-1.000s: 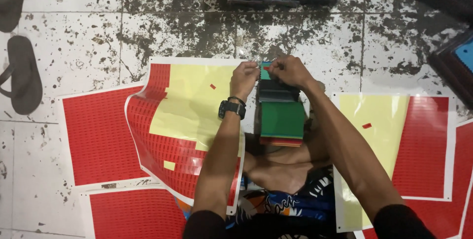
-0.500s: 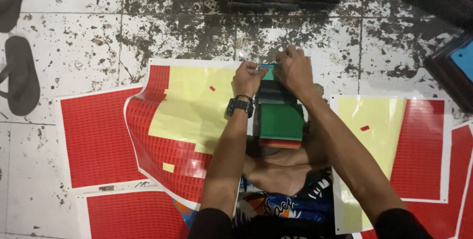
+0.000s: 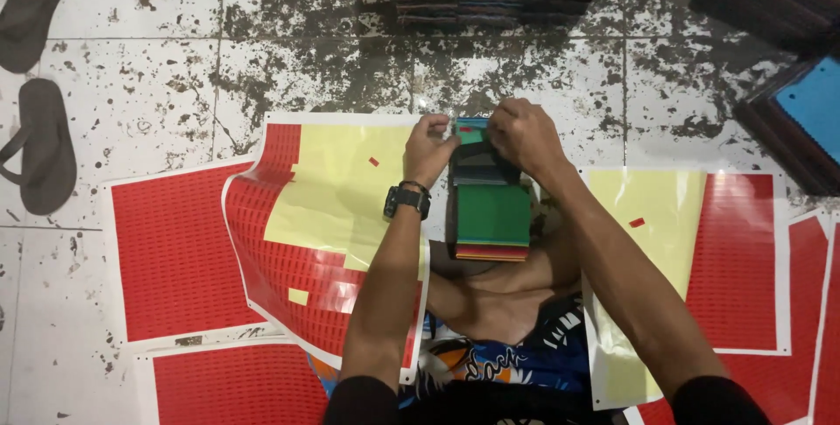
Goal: The person sits on the floor and assembles notebooks by hand. They peel small red adhesive tabs from a red sheet and apply them to the spines of stacked notebooks. The person then stacks the finished notebooks and moves them to a pile on the floor.
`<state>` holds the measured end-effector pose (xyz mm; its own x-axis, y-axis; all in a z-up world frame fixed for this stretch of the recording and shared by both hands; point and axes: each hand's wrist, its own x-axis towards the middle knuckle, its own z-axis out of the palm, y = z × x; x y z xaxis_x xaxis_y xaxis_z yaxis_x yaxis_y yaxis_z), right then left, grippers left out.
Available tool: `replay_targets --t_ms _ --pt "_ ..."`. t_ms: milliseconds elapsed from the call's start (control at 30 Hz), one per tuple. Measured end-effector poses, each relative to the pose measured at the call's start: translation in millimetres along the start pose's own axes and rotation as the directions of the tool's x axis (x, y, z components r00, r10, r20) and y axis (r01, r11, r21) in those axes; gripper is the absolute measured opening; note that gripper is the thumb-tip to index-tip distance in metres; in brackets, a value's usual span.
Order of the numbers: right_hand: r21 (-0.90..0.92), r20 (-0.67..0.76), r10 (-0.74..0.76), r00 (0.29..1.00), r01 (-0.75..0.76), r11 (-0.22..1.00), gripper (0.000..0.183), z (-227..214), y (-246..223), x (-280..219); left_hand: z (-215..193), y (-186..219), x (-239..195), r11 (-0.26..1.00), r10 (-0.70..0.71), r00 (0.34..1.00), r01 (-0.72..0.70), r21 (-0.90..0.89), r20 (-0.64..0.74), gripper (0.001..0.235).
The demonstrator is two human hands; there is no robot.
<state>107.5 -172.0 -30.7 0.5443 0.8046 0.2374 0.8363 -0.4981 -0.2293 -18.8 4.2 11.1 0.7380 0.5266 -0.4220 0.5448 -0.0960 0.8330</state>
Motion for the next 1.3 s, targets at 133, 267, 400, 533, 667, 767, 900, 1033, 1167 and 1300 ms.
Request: replay_targets --t_ms 133,267,400,533,667,767,900,1033,1167,1300 --pt "0.408 0.229 -0.03 0.973 -0.068 0.91 0.015 -56.4 -16.8 -1.3 -1.6 3.5 2.6 0.993 0.053 0.998 -0.05 -0.104 0.033 0.034" --pt "0.37 0.559 -0.05 0.827 -0.195 0.908 0.034 -86.5 -30.1 4.5 7.4 -11.0 13.1 0.985 0.159 0.967 -0.141 -0.101 0.198 0.031" --pt "0.179 0.613 -0.067 0.787 -0.055 0.982 0.083 -44.2 -12.9 4.2 11.9 -21.4 18.0 0.982 0.191 0.944 -0.182 -0.06 0.269 0.04" --pt "0.161 0.591 -0.11 0.799 0.017 0.987 0.085 -38.2 -16.1 8.9 1.4 -7.0 6.5 0.988 0.152 0.952 -0.151 -0.026 0.265 0.045" --pt "0.132 0.602 -0.14 0.786 0.075 0.988 0.097 -53.0 -23.7 18.5 -3.4 0.5 3.0 0.995 0.1 0.957 -0.09 -0.05 0.273 0.057" --pt "0.184 0.573 -0.099 0.814 -0.01 0.983 0.086 -75.5 -29.3 26.0 -3.9 -3.2 10.6 0.995 0.077 0.959 -0.058 -0.078 0.274 0.056" --pt "0.363 0.595 -0.03 0.803 -0.235 0.901 0.075 -90.4 -27.7 36.2 -2.0 -7.1 18.3 0.996 0.061 0.957 -0.04 -0.08 0.285 0.052" --pt "0.331 0.636 -0.025 0.771 -0.244 0.911 0.093 -87.5 -29.8 35.3 0.1 -15.5 26.9 0.995 0.085 0.955 -0.065 -0.08 0.285 0.052" --pt "0.285 0.61 -0.014 0.792 -0.203 0.937 0.083 -81.8 -26.9 33.3 -3.5 -12.1 21.5 0.997 0.058 0.949 -0.042 -0.058 0.309 0.058" --pt "0.247 0.579 0.044 0.814 -0.226 0.942 0.062 -90.4 -36.5 40.9 -13.7 6.2 -0.7 0.998 0.005 0.937 -0.025 0.053 0.35 0.071"
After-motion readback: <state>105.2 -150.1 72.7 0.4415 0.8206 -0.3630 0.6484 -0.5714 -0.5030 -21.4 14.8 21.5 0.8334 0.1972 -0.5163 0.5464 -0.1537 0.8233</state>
